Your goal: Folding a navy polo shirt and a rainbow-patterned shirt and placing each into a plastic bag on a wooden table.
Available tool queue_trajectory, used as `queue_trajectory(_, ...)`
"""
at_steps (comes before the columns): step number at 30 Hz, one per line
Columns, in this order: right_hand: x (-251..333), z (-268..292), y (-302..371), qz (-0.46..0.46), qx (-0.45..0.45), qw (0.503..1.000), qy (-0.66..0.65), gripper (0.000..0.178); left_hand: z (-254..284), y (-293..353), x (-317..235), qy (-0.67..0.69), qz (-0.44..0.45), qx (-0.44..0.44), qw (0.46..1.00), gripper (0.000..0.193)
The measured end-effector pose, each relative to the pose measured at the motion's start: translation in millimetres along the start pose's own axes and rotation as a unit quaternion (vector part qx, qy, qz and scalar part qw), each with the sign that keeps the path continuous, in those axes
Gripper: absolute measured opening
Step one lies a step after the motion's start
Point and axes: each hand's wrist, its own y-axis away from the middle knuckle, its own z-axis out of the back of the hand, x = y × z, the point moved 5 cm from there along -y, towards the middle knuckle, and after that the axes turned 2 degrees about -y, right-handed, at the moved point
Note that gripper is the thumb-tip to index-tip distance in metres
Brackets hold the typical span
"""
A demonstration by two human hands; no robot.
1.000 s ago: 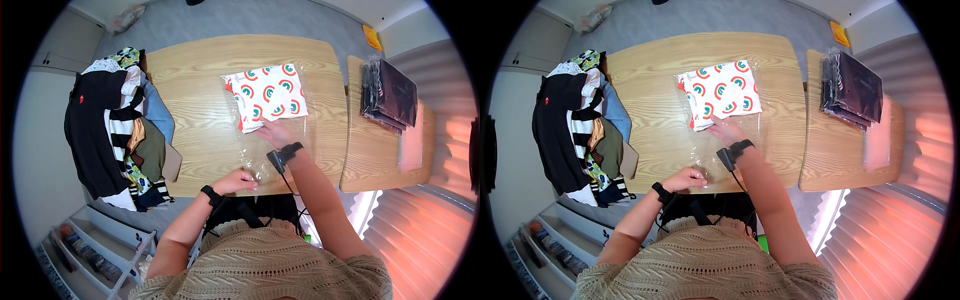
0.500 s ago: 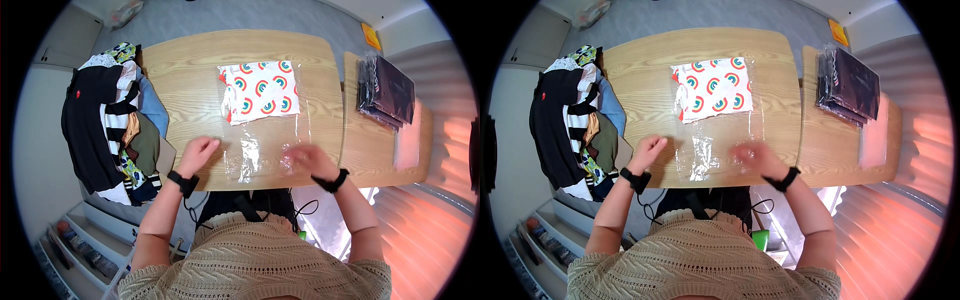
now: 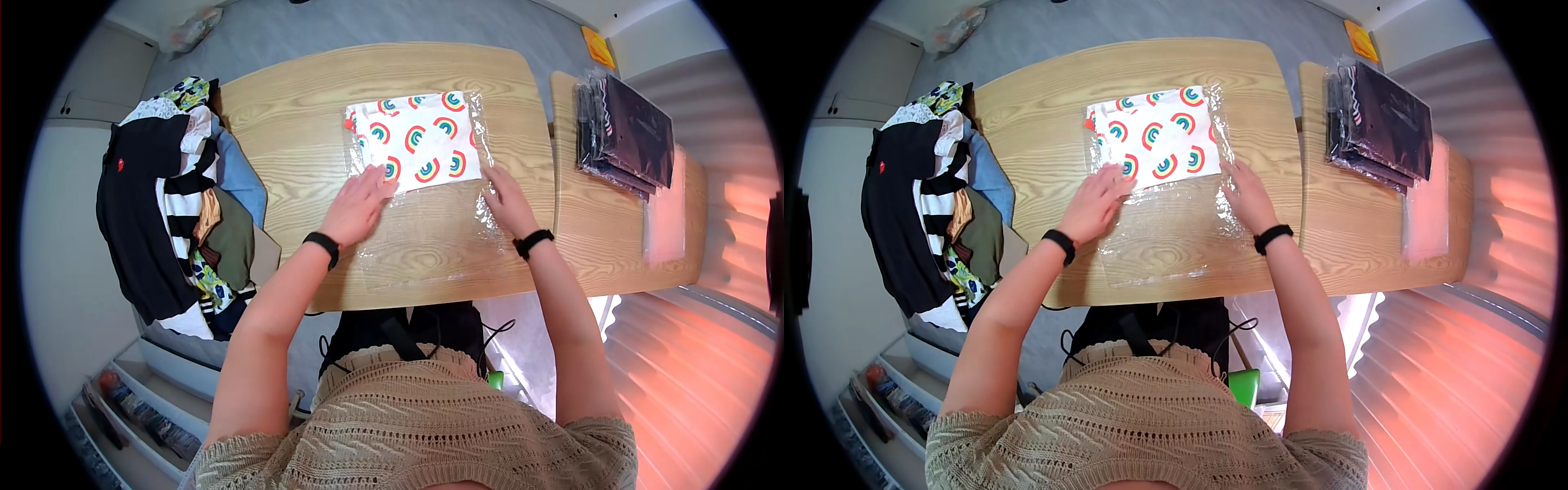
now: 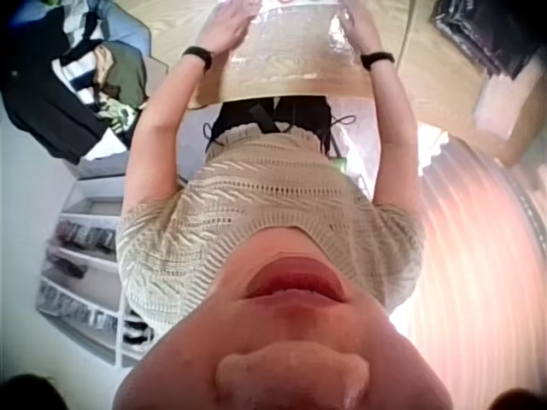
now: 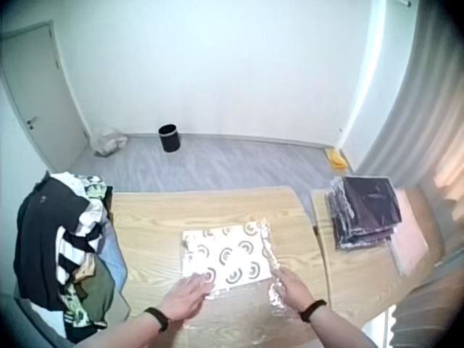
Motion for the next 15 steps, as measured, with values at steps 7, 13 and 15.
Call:
queue_trajectory(7,-35,-14,50,-0.243,0.032,0.938,-0.247,0.041,-9,61,31,0.181,0.294,0.043,0.937,0.057)
queue_trajectory(13,-23,-26,54,-0.183,0.059,0.885,-0.424,0.032,-11,54,21,0.036,0.122,0.022,0.992,0.055)
queue_trajectory(15,-9,-19,53,-0.199,0.046,0.882,-0.425,0.026,-10,52,26,0.049,0.146,0.051,0.987,0.053)
